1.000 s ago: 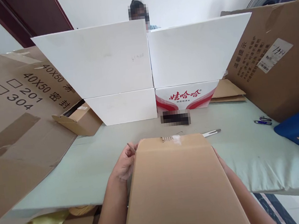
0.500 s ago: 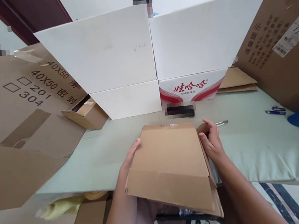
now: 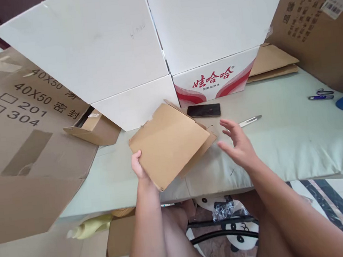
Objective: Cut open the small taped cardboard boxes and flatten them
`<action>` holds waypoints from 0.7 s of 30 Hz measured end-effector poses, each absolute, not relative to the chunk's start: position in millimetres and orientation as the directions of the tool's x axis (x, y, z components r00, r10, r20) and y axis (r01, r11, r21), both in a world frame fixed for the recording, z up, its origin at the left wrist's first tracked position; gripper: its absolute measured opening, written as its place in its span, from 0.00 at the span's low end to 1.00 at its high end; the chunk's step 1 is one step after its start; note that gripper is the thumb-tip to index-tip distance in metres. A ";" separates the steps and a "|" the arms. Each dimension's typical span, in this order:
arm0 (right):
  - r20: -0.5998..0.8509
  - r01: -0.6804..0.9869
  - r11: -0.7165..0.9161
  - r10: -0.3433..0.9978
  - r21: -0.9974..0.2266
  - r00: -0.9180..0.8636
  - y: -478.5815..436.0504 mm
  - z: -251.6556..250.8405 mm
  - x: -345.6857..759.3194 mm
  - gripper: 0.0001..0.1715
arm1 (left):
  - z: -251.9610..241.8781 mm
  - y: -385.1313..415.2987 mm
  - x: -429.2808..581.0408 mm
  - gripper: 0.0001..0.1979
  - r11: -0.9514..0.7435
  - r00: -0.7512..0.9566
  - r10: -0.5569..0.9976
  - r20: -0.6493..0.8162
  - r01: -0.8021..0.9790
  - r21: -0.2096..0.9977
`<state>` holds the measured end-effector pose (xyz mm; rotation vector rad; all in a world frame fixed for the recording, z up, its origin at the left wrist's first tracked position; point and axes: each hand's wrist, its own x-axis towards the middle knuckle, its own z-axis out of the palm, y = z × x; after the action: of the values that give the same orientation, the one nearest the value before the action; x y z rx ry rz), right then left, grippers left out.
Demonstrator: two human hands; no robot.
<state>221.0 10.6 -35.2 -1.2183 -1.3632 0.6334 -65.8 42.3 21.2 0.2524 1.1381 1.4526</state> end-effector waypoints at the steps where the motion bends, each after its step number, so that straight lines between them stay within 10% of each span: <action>1: 0.397 0.389 0.318 0.907 -0.865 0.142 11.3 -36.7 217.9 0.39 | 21.1 41.0 -61.6 0.19 0.198 -0.267 0.854 -0.446 -0.625 0.755; 8: 0.377 0.532 0.200 0.893 -0.823 0.247 19.6 -43.4 210.5 0.30 | 15.4 33.1 -39.6 0.22 0.327 -0.107 0.883 -0.456 -0.557 0.763; 14: 0.466 0.453 0.178 0.577 -0.873 0.671 10.5 -19.1 222.6 0.12 | 20.0 30.8 -40.9 0.18 0.189 -0.156 0.918 -0.364 -0.636 0.748; 21: 0.658 0.610 0.601 0.735 -0.516 -0.167 -16.3 -19.7 169.2 0.12 | 17.9 27.4 -28.3 0.18 0.054 -0.202 0.953 -0.226 -0.619 0.783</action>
<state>169.2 -16.3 -19.7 -1.0823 -1.8645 0.1622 -28.3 27.4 17.9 0.4708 0.9543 1.5241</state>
